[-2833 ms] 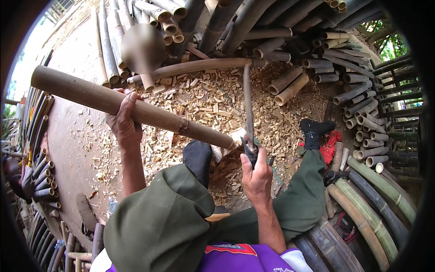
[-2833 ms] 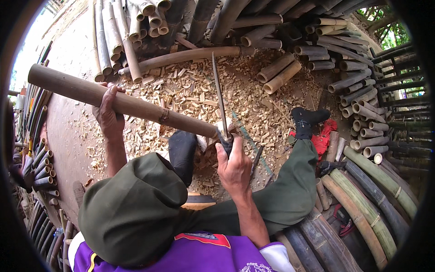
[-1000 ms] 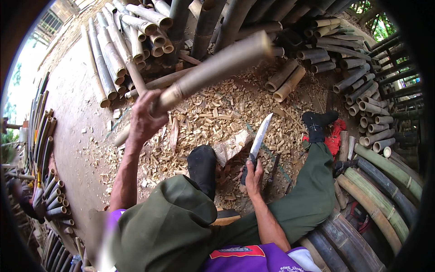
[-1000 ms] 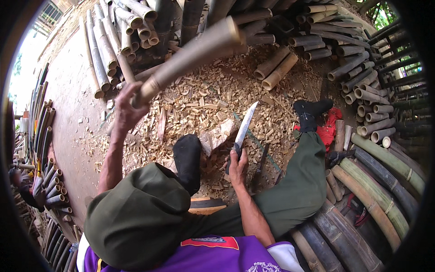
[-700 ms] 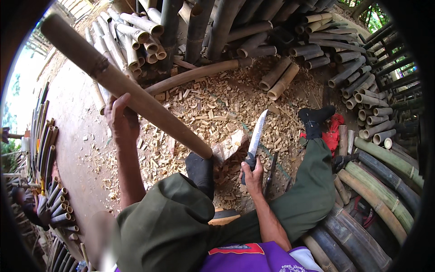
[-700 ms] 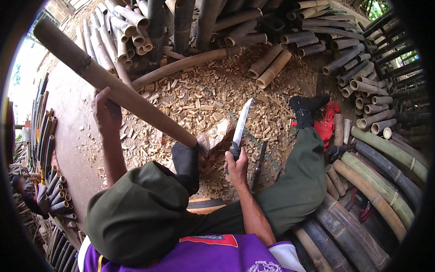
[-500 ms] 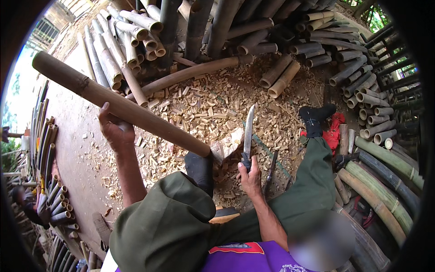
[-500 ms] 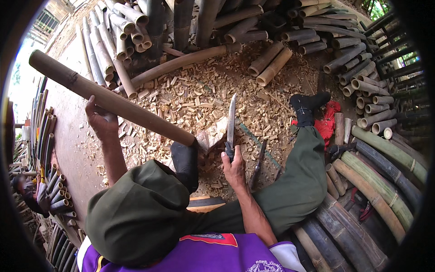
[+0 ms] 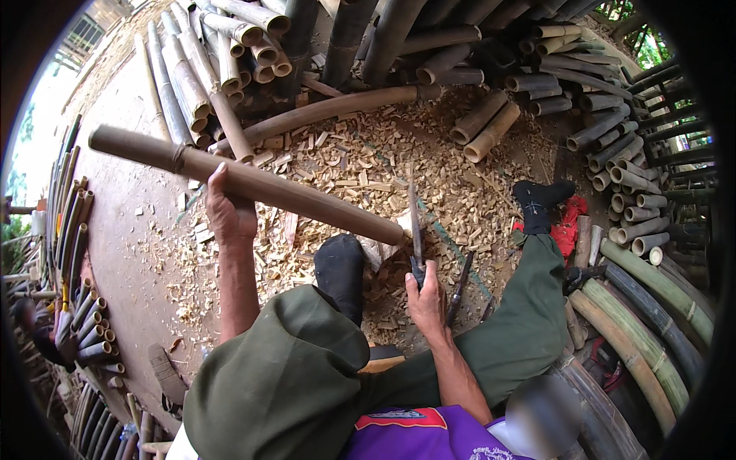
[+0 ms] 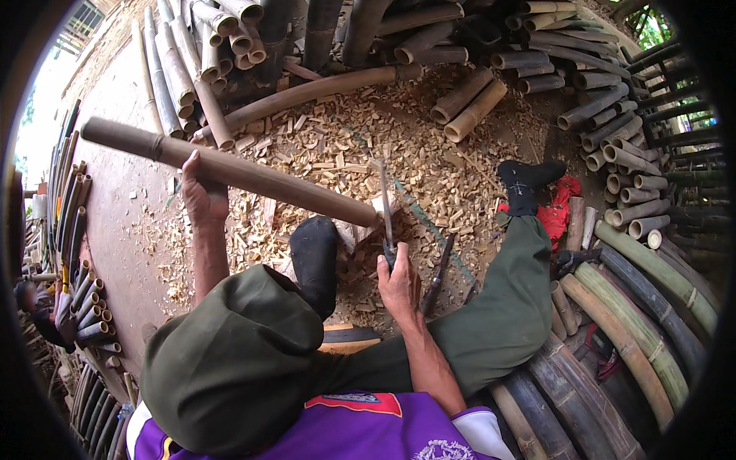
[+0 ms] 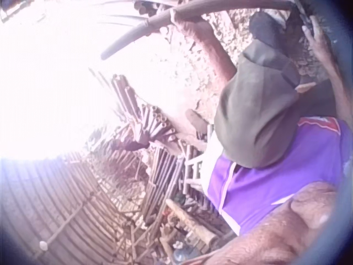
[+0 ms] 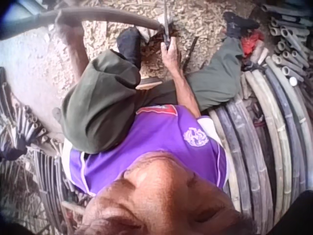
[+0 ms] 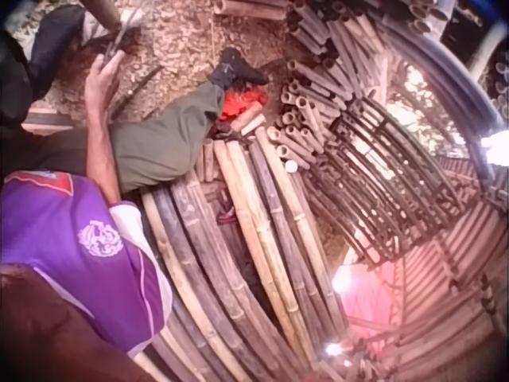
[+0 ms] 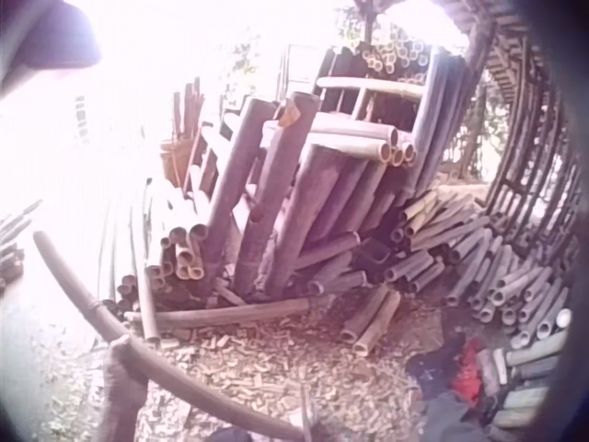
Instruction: The person sits on the ground and uses a knife to shave the outer layer of bamboo poles. They repeatedly pick up poles, shave them, and place them back into a nearby stack.
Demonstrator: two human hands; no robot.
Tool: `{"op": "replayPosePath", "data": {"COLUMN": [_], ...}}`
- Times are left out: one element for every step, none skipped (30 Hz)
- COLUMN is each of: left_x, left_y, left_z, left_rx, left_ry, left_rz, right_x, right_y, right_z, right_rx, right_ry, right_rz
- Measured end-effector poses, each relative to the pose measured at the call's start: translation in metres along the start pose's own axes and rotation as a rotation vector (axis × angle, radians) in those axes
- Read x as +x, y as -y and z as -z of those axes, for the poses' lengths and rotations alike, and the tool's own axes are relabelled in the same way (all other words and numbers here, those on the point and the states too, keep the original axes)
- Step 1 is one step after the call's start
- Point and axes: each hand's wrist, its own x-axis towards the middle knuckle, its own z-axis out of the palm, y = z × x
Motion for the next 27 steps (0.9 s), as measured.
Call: {"op": "replayPosePath", "data": {"left_x": [0.001, 0.003, 0.004, 0.006, 0.007, 0.009, 0.010, 0.009, 0.005, 0.000, -0.003, -0.004, -0.006, -0.009, -0.011, -0.016, -0.023, -0.025, -0.023, -0.025, -0.024, -0.021, -0.019, -0.018, -0.019, -0.023, -0.029], "left_y": [0.001, -0.001, -0.001, 0.004, 0.006, 0.006, 0.005, 0.006, 0.005, 0.003, 0.001, 0.000, -0.001, 0.000, -0.001, -0.003, -0.006, -0.008, -0.009, -0.012, -0.012, -0.011, -0.010, -0.010, -0.010, -0.006, -0.010], "left_z": [0.007, 0.009, 0.012, 0.016, 0.020, 0.025, 0.030, 0.033, 0.029, 0.025, 0.019, 0.018, 0.017, 0.011, 0.004, -0.001, -0.004, -0.007, -0.012, -0.009, -0.007, 0.000, -0.001, -0.002, -0.003, -0.018, -0.021], "left_rx": [0.006, 0.013, 0.062, 0.139, 0.217, 0.205, 0.193, 0.185, 0.186, 0.187, 0.184, 0.189, 0.201, 0.210, 0.214, 0.200, 0.189, 0.177, 0.171, 0.178, 0.181, 0.186, 0.189, 0.192, 0.195, 0.162, 0.177], "left_ry": [-0.101, -0.152, -0.222, -0.272, -0.328, -0.278, -0.228, -0.175, -0.148, -0.120, -0.087, -0.063, -0.050, -0.030, -0.007, 0.006, 0.013, 0.021, 0.039, 0.044, 0.050, 0.069, 0.064, 0.058, 0.051, 0.115, 0.122], "left_rz": [-0.006, 0.032, 0.053, 0.012, -0.034, -0.056, -0.079, -0.096, -0.100, -0.105, -0.111, -0.113, -0.125, -0.129, -0.142, -0.133, -0.132, -0.130, -0.130, -0.129, -0.125, -0.132, -0.140, -0.149, -0.159, -0.135, -0.136], "right_x": [0.002, 0.004, 0.004, 0.004, 0.006, 0.008, 0.010, 0.010, 0.008, 0.007, 0.007, 0.008, 0.009, 0.010, 0.013, 0.023, 0.024, 0.025, 0.025, 0.021, 0.017, 0.010, 0.010, 0.010, 0.011, 0.015, 0.030], "right_y": [0.002, 0.003, 0.004, 0.004, 0.010, 0.017, 0.024, 0.036, 0.045, 0.054, 0.061, 0.065, 0.055, 0.034, 0.028, 0.023, 0.024, 0.025, 0.027, 0.042, 0.067, 0.079, 0.080, 0.080, 0.078, 0.042, 0.029], "right_z": [0.001, 0.002, 0.002, 0.003, 0.004, 0.007, 0.013, 0.020, 0.025, 0.030, 0.035, 0.035, 0.028, 0.017, 0.013, 0.010, 0.009, 0.013, 0.017, 0.025, 0.037, 0.041, 0.039, 0.037, 0.034, 0.017, 0.006], "right_rx": [-0.068, -0.072, -0.087, -0.103, -0.119, -0.134, -0.148, -0.163, -0.141, -0.118, -0.097, -0.054, -0.046, -0.042, -0.035, -0.313, -0.286, -0.252, -0.218, -0.187, -0.157, -0.124, -0.087, -0.050, -0.012, 0.005, -0.258], "right_ry": [0.019, 0.022, 0.035, 0.048, 0.067, 0.074, 0.081, 0.088, 0.051, 0.015, -0.028, -0.113, -0.061, -0.019, 0.020, 0.197, 0.157, 0.157, 0.156, 0.115, 0.070, 0.031, -0.033, -0.096, -0.158, -0.111, 0.164], "right_rz": [-0.020, 0.005, 0.007, 0.010, 0.017, 0.032, 0.047, 0.056, 0.108, 0.160, 0.215, 0.345, 0.281, 0.212, 0.151, -0.005, 0.018, 0.010, 0.003, 0.073, 0.141, 0.200, 0.283, 0.367, 0.451, 0.365, 0.049]}}
